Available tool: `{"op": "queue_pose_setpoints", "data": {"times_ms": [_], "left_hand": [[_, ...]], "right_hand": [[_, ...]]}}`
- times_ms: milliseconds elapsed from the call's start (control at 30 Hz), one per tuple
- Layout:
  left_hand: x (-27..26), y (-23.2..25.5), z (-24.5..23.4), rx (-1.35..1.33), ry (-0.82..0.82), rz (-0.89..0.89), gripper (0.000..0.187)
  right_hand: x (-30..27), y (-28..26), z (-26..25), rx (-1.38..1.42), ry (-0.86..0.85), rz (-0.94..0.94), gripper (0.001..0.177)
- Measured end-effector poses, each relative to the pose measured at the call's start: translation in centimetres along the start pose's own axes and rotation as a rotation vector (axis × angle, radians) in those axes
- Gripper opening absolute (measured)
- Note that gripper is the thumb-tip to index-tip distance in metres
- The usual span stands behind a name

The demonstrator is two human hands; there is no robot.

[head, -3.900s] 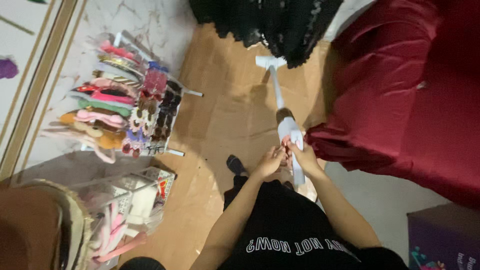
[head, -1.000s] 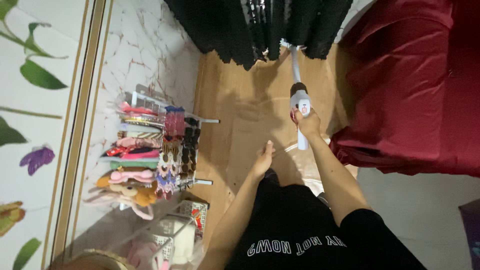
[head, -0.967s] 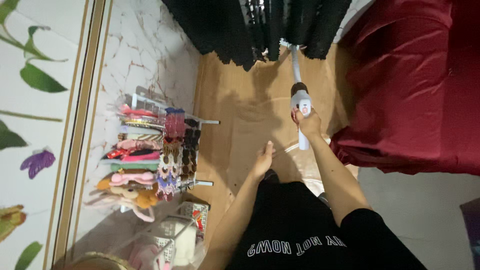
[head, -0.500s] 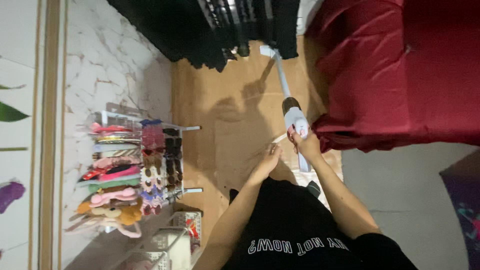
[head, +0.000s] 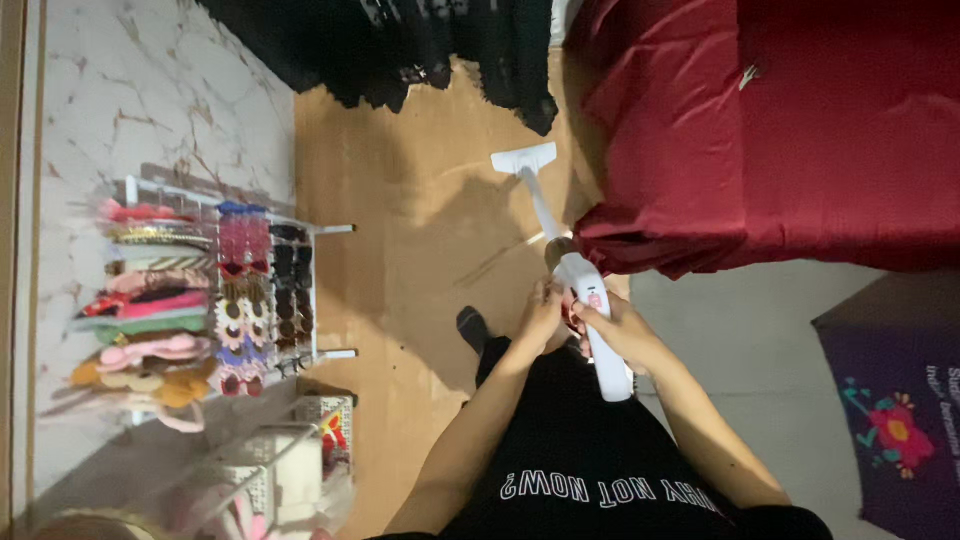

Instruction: The person cleans the floor of a room by hand with a handheld vacuum cleaner, moving the nozzle across the floor surface around a bed and a storage rack.

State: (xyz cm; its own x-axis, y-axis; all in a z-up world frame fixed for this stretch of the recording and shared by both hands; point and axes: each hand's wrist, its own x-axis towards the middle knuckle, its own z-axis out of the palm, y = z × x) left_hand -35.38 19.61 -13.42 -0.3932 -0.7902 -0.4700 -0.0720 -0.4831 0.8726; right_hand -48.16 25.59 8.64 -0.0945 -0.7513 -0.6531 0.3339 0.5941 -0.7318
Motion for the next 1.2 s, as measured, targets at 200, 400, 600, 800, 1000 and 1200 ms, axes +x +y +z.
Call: {"op": "queue_pose_setpoints", "data": {"times_ms": [200,400,600,800,1000,1200], "left_hand": [[-1.0,1.2,0.4,-0.044,0.085,-0.084,0.043],[-2.5,6.2,-2.9,0.014,0.031,-0.153,0.053],[0.2,4.3,-10.7,0.204,-0.01,-0.177,0.081],[5.7,4.6,-18.2,0.123,0.035,-0.163,0.081],[8.5,10.0,-20.5,0.144,0.022,-0.187,0.066],[5.1,16.8,-15.2,0.192,-0.22,-0.365,0.06]], "right_hand": [[0.6,-2.8,0.8,-0.04,-0.015,0.038,0.028],[7.6,-0.5,2.2,-0.009,0.021,-0.044,0.023],[16.0,1.9,4.9,-0.034,0.01,-0.17,0.016],[21.9,-0.8,10.0,0.08,0.147,-0.077,0.016],[22.9,-2.2,12.2,0.135,0.132,-0.079,0.014],[21.9,-0.4,10.4,0.108,0.06,-0.096,0.025]]}}
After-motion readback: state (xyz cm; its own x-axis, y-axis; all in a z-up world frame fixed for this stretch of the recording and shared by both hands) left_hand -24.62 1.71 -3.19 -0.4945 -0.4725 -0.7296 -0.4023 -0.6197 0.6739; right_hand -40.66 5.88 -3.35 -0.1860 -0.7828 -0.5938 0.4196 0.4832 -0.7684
